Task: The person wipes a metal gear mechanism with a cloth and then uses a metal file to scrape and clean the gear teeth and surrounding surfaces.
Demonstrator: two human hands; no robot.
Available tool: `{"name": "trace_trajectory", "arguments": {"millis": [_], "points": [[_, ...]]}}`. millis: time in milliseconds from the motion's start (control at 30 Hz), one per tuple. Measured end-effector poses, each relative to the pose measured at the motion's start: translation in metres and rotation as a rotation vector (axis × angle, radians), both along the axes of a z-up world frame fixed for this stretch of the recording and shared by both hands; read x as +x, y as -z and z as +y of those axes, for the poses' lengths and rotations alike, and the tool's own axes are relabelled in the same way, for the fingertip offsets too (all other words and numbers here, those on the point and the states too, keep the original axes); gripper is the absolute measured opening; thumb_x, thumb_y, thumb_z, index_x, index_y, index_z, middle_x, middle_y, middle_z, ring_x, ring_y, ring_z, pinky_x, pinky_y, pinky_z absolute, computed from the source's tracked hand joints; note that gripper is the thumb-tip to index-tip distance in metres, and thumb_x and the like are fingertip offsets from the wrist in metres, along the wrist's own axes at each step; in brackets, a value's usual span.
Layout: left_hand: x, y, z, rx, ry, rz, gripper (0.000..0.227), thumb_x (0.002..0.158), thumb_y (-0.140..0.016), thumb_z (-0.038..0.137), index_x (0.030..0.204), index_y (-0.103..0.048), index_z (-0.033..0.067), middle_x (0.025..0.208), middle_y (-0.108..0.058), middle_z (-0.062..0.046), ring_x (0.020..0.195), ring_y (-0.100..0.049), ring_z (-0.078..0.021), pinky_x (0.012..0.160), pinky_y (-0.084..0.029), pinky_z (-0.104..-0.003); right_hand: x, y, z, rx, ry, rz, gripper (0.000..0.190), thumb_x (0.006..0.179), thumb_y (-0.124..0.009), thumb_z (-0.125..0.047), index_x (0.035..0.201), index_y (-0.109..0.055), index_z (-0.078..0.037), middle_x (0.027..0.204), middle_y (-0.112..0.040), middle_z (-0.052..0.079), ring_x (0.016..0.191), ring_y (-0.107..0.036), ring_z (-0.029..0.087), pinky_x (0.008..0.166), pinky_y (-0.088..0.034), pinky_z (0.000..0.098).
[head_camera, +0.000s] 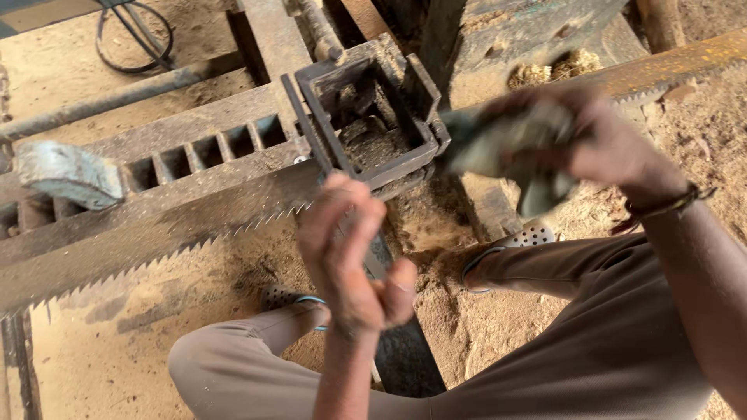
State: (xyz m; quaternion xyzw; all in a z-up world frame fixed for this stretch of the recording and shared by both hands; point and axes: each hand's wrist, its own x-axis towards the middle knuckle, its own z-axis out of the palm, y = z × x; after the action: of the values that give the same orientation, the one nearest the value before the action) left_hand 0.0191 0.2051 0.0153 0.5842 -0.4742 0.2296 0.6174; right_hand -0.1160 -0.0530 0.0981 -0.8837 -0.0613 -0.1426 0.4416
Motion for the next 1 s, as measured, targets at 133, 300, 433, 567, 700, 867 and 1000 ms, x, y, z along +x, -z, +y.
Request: {"name": "trace_trajectory", "arguments": {"millis": [133, 300, 433, 567, 700, 867, 1000], "points": [[0.021, 0.004, 0.004, 0.089, -0.166, 0.046, 0.043, 0.116, -0.049, 0.036, 0.146, -0.050, 0.0059, 0.149, -0.047, -0.015, 0.141, -0.049, -0.0313, 0.122, -0.046, -0.052, 0.029, 0.013, 0.000, -0.076, 0.557, 0.222, 0.045, 0.100, -0.066, -0.015, 0.143, -0.058, -0.005, 0.122, -0.069, 0.014, 0.101, -0.075, 0.027, 0.077, -0.067, 0.0386], [0.031, 0.015, -0.007, 0.311, -0.271, 0.149, 0.057, 0.116, -0.041, 0.047, 0.156, -0.041, 0.0068, 0.153, -0.042, -0.021, 0.148, -0.044, -0.0340, 0.127, -0.040, -0.054, 0.065, 0.057, 0.013, -0.585, 0.433, 0.123, 0.049, 0.097, -0.073, -0.019, 0.137, -0.058, 0.005, 0.100, -0.071, 0.020, 0.078, -0.071, 0.030, 0.063, -0.064, 0.0405], [0.028, 0.021, -0.007, 0.392, -0.247, 0.196, 0.063, 0.117, -0.039, 0.050, 0.161, -0.034, 0.0056, 0.159, -0.037, -0.024, 0.155, -0.037, -0.0390, 0.129, -0.036, -0.058, 0.025, 0.047, 0.015, -0.409, 0.169, 0.131, 0.036, 0.094, -0.068, -0.013, 0.128, -0.066, 0.000, 0.100, -0.076, 0.018, 0.078, -0.074, 0.022, 0.068, -0.065, 0.0365], [0.019, 0.029, -0.004, 0.351, -0.231, 0.204, 0.063, 0.118, -0.039, 0.049, 0.163, -0.031, 0.0050, 0.160, -0.035, -0.024, 0.155, -0.035, -0.0380, 0.131, -0.035, -0.053, -0.002, 0.024, 0.009, 0.022, 0.291, 0.264, 0.035, 0.094, -0.066, -0.013, 0.127, -0.070, -0.004, 0.099, -0.080, 0.016, 0.067, -0.078, 0.020, 0.053, -0.066, 0.0348], [-0.003, 0.042, -0.025, 0.053, -0.228, 0.103, 0.054, 0.114, -0.046, 0.048, 0.155, -0.042, 0.0129, 0.154, -0.038, -0.015, 0.142, -0.045, -0.0254, 0.120, -0.040, -0.044, 0.013, 0.028, 0.015, 0.159, 0.593, 0.234, 0.036, 0.105, -0.062, -0.020, 0.138, -0.062, -0.008, 0.101, -0.075, 0.013, 0.067, -0.077, 0.020, 0.057, -0.069, 0.0359], [-0.059, 0.041, -0.019, 0.125, -0.021, 0.082, 0.054, 0.109, -0.050, 0.051, 0.150, -0.048, 0.0153, 0.147, -0.046, -0.013, 0.132, -0.051, -0.0247, 0.109, -0.050, -0.043, -0.010, 0.039, 0.028, -0.092, 0.215, 0.420, 0.039, 0.090, -0.074, -0.021, 0.126, -0.071, -0.007, 0.106, -0.076, 0.016, 0.076, -0.073, 0.025, 0.061, -0.066, 0.0361], [-0.089, 0.021, 0.003, 0.127, 0.275, 0.468, 0.068, 0.106, -0.061, 0.056, 0.150, -0.039, 0.0096, 0.148, -0.036, -0.025, 0.147, -0.031, -0.0378, 0.115, -0.045, -0.055, -0.026, 0.072, 0.076, 0.205, 0.349, 0.623, 0.057, 0.081, -0.074, -0.023, 0.134, -0.061, -0.007, 0.110, -0.079, 0.014, 0.093, -0.080, 0.027, 0.078, -0.069, 0.0395]]}}
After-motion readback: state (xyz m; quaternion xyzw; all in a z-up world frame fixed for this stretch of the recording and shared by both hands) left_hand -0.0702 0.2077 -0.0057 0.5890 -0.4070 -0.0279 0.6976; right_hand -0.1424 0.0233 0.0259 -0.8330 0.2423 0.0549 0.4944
